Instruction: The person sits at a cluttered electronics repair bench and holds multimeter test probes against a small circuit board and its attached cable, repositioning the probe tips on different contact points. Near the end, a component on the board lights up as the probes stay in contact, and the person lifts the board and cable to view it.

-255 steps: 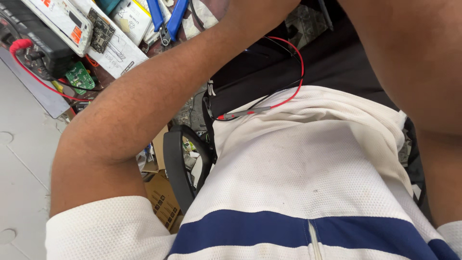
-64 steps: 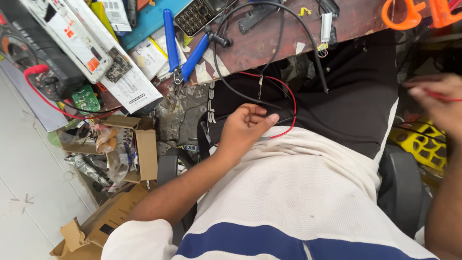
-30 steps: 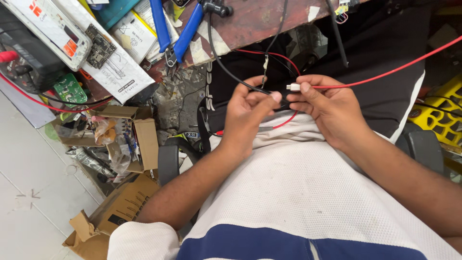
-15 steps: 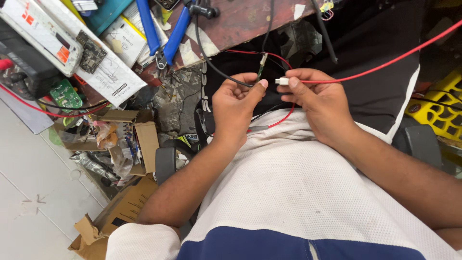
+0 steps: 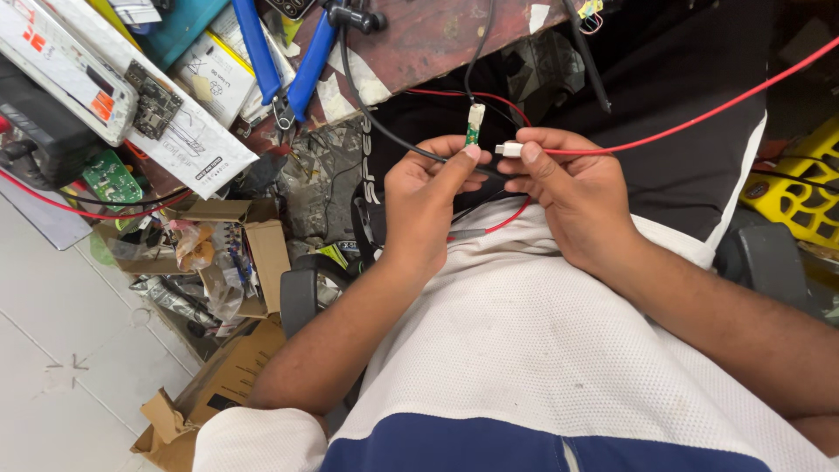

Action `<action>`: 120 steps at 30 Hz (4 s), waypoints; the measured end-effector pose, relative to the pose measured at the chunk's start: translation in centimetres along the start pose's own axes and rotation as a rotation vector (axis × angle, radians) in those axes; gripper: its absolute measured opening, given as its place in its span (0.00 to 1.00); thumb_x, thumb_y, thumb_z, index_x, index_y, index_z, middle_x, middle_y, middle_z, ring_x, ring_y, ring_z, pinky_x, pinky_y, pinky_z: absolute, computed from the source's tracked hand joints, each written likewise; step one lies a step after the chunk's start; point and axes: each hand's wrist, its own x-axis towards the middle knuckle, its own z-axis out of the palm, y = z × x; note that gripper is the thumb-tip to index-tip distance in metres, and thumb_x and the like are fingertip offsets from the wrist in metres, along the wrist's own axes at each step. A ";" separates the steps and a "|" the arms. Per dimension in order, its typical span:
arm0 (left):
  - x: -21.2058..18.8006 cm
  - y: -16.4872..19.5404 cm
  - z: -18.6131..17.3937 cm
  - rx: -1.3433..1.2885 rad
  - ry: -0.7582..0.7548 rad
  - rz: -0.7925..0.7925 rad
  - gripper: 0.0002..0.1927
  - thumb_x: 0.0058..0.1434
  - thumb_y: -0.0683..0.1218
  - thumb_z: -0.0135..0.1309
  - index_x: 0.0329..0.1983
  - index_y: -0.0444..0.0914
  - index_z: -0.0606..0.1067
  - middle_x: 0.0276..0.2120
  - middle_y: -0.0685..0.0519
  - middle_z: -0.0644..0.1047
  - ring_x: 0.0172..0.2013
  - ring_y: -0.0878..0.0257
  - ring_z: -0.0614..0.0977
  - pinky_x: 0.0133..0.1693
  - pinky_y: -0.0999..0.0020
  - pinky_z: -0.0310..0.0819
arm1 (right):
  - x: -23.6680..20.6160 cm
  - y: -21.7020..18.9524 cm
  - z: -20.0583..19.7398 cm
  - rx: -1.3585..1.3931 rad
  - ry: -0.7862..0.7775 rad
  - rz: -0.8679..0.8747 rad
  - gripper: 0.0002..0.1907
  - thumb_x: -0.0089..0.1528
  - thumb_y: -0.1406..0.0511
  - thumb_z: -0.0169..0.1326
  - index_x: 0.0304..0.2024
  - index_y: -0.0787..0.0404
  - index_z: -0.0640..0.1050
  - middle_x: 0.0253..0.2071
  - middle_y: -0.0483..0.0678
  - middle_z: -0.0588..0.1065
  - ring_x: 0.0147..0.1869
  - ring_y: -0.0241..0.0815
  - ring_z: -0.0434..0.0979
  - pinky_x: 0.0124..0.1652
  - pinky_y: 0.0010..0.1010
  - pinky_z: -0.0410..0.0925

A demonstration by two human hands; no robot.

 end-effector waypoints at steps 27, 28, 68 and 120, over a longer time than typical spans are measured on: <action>-1.2 -0.7 -0.1 -0.203 -0.115 -0.061 0.11 0.68 0.42 0.59 0.51 0.31 0.79 0.43 0.48 0.83 0.41 0.66 0.83 0.47 0.70 0.76 | -1.1 0.9 -0.2 0.096 0.067 -0.010 0.13 0.67 0.68 0.59 0.53 0.66 0.79 0.51 0.54 0.80 0.54 0.43 0.81 0.53 0.35 0.75; -1.2 -0.8 0.0 -0.206 -0.114 -0.061 0.11 0.68 0.42 0.59 0.51 0.31 0.79 0.43 0.49 0.83 0.40 0.66 0.83 0.46 0.70 0.76 | -1.1 0.9 -0.2 0.097 0.069 -0.009 0.13 0.67 0.68 0.59 0.53 0.66 0.79 0.51 0.55 0.80 0.54 0.43 0.81 0.53 0.35 0.75; -1.0 -1.7 0.2 -0.203 -0.107 0.036 0.18 0.65 0.38 0.60 0.58 0.29 0.75 0.44 0.47 0.81 0.43 0.66 0.83 0.49 0.69 0.80 | -0.1 0.9 0.0 0.142 0.084 0.032 0.10 0.68 0.68 0.57 0.51 0.62 0.76 0.49 0.51 0.80 0.52 0.42 0.81 0.50 0.35 0.73; -2.4 3.6 0.9 0.393 -0.256 0.603 0.10 0.69 0.46 0.65 0.50 0.38 0.80 0.43 0.54 0.82 0.44 0.70 0.83 0.50 0.76 0.78 | -3.2 -9.8 -0.6 -1.217 -0.044 -0.567 0.07 0.70 0.73 0.59 0.50 0.69 0.80 0.38 0.53 0.78 0.35 0.35 0.79 0.34 0.19 0.70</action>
